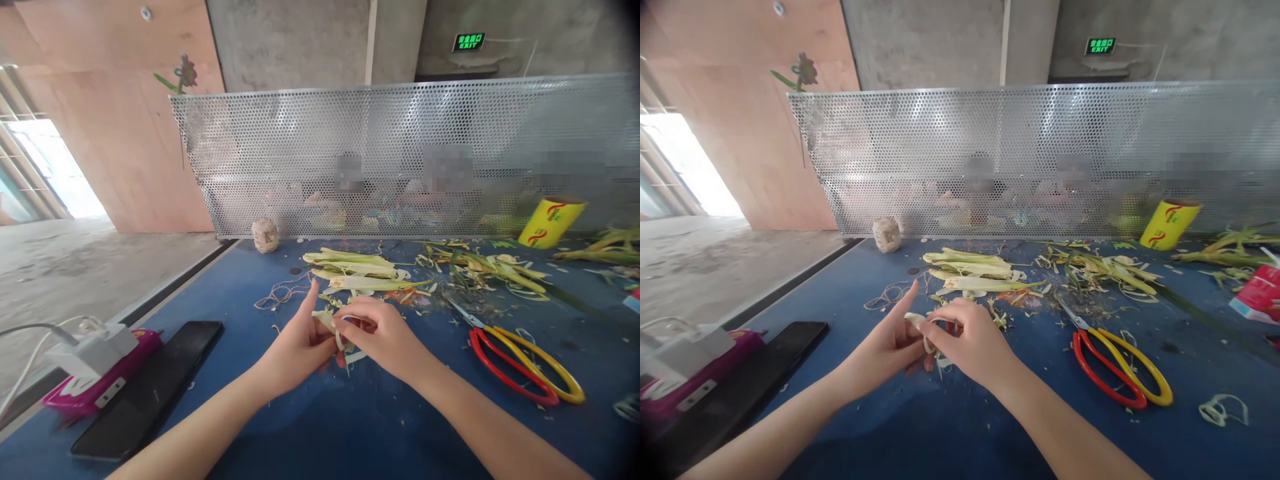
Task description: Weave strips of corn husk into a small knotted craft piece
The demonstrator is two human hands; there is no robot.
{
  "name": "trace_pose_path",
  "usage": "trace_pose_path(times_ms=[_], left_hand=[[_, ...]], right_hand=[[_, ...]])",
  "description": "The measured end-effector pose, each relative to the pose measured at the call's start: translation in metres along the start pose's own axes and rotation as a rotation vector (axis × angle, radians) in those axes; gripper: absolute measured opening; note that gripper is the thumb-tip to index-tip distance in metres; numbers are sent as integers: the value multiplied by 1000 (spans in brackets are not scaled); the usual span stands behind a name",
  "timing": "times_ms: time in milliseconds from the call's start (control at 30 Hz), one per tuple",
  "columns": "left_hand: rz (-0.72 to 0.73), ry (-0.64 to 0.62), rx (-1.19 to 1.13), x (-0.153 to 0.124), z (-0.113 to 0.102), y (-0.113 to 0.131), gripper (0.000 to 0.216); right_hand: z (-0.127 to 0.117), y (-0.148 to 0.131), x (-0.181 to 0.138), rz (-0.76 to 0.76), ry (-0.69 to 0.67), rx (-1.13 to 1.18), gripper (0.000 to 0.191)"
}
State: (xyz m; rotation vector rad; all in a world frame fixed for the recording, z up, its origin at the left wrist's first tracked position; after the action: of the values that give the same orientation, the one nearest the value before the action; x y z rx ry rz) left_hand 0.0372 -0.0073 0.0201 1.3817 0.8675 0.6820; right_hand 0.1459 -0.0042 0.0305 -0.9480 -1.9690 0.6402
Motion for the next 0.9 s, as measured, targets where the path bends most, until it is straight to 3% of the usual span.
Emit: trace_pose_path(times_ms=[133,400,633,800,900], left_hand=[[-13,-33,13,-1,4,-6,96],[11,-22,-108,0,2,-5,100],[-23,125,-192,-2,-8,3,103],[-76,145,-220,-1,-11,3,99],[-98,133,-227,0,-11,1,97]], right_hand=[[1,4,-1,34,52,22,18],[3,16,-6,251,206,388,10],[-15,7,-9,97,256,83,10],[-26,1,-8,56,78,-338,26],[-22,6,-8,117,-132,-145,38]])
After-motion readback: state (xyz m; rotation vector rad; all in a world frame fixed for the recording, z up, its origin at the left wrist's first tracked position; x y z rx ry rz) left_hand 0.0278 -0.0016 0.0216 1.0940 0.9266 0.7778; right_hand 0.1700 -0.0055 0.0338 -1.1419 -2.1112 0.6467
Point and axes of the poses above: each hand's wrist, its own x-axis towards the middle knuckle, its own z-axis out of the palm, y = z × x, the point moved 6 cm from there along x, towards the middle knuckle, and after that the axes turned 11 degrees about -z, right-handed, at the moved point
